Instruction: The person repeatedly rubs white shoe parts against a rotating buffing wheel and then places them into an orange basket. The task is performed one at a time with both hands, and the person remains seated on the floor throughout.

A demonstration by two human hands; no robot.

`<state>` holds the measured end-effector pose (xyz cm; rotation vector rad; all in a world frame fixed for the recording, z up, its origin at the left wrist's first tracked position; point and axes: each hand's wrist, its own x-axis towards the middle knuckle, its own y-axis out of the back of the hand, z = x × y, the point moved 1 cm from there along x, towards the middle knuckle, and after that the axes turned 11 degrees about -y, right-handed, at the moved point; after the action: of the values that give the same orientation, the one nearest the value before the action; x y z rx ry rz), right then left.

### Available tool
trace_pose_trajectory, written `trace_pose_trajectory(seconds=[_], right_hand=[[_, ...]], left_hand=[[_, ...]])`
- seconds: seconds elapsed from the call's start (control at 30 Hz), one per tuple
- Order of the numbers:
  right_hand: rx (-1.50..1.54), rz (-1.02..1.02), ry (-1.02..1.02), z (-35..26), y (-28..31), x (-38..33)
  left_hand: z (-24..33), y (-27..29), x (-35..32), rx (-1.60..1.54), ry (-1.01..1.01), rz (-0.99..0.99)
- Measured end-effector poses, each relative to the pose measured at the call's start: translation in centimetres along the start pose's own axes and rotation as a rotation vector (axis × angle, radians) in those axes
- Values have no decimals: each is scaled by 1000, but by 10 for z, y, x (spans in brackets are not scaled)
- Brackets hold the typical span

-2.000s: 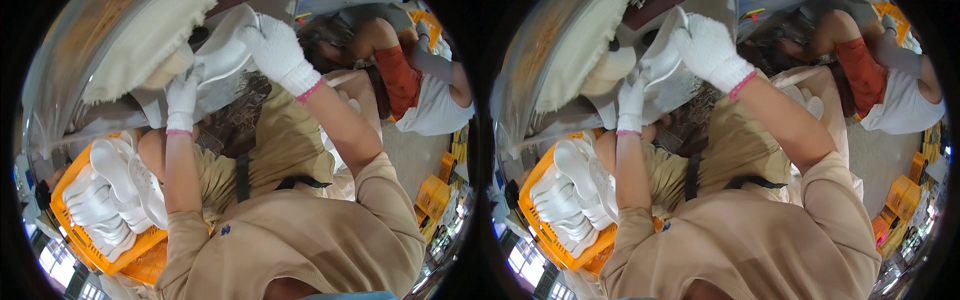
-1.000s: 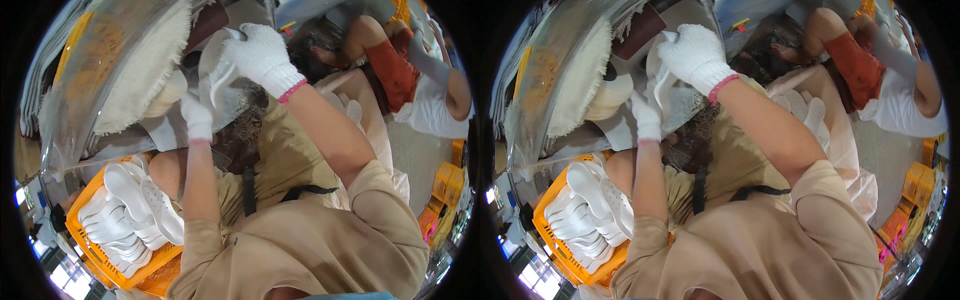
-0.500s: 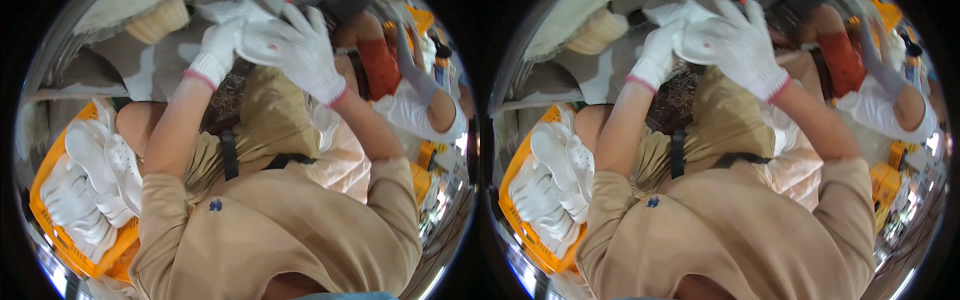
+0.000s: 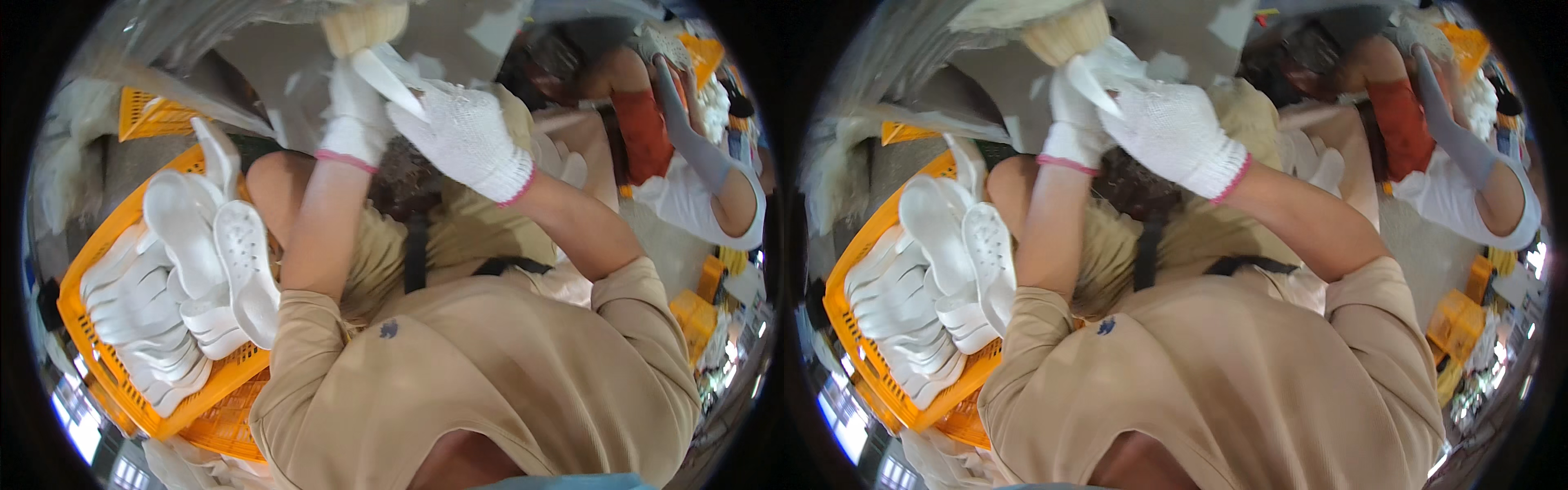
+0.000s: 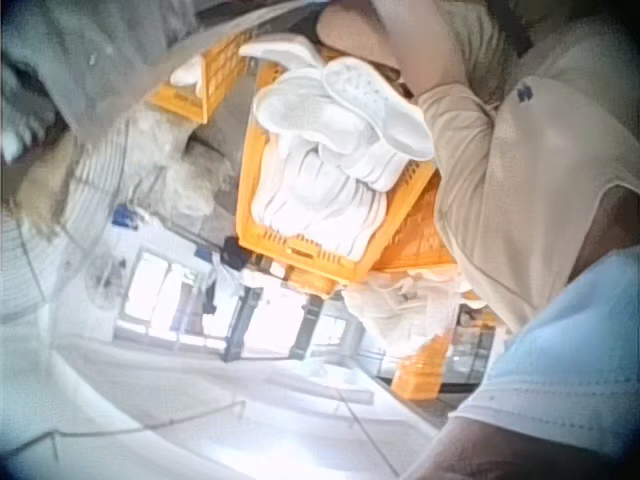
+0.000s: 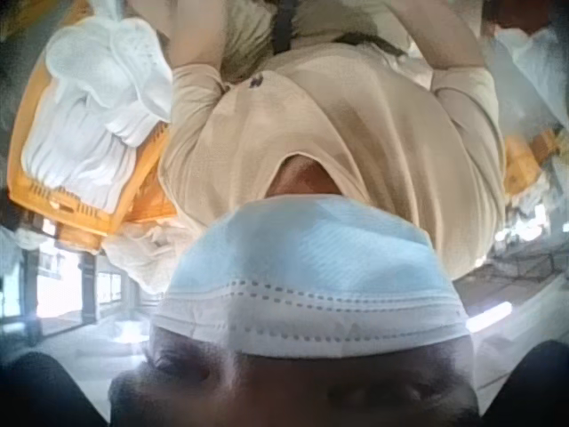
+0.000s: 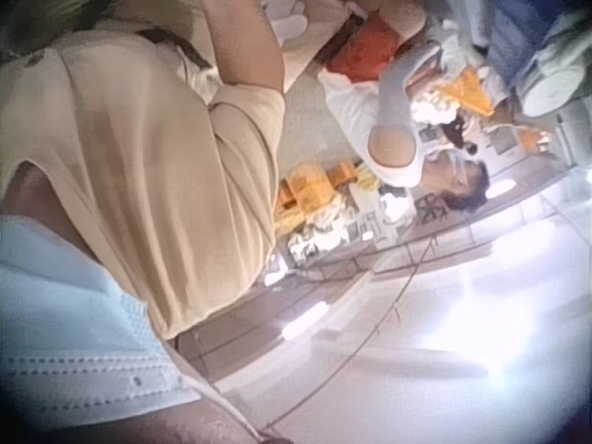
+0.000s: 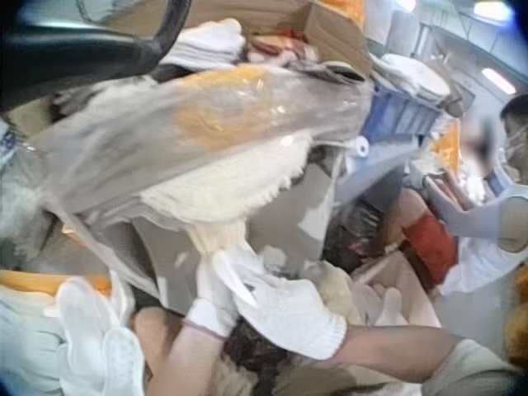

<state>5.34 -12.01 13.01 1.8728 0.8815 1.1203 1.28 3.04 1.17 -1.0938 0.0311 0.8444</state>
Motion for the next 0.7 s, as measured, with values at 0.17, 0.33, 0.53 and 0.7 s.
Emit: trace_pose_trajectory(seconds=[0.17, 0.33, 0.53, 0.7], right_hand=[[23, -91, -229, -4, -18, 31], [-44, -83, -226, -6, -24, 28], [131, -169, -367, -6, -21, 44], [528, -830, -716, -13, 20, 2]], left_hand=[[-13, 16, 2, -6, -349, -9], [-27, 3, -9, 129, -344, -96], [-26, 3, -12, 97, -406, 7], [-18, 4, -1, -193, -50, -256]])
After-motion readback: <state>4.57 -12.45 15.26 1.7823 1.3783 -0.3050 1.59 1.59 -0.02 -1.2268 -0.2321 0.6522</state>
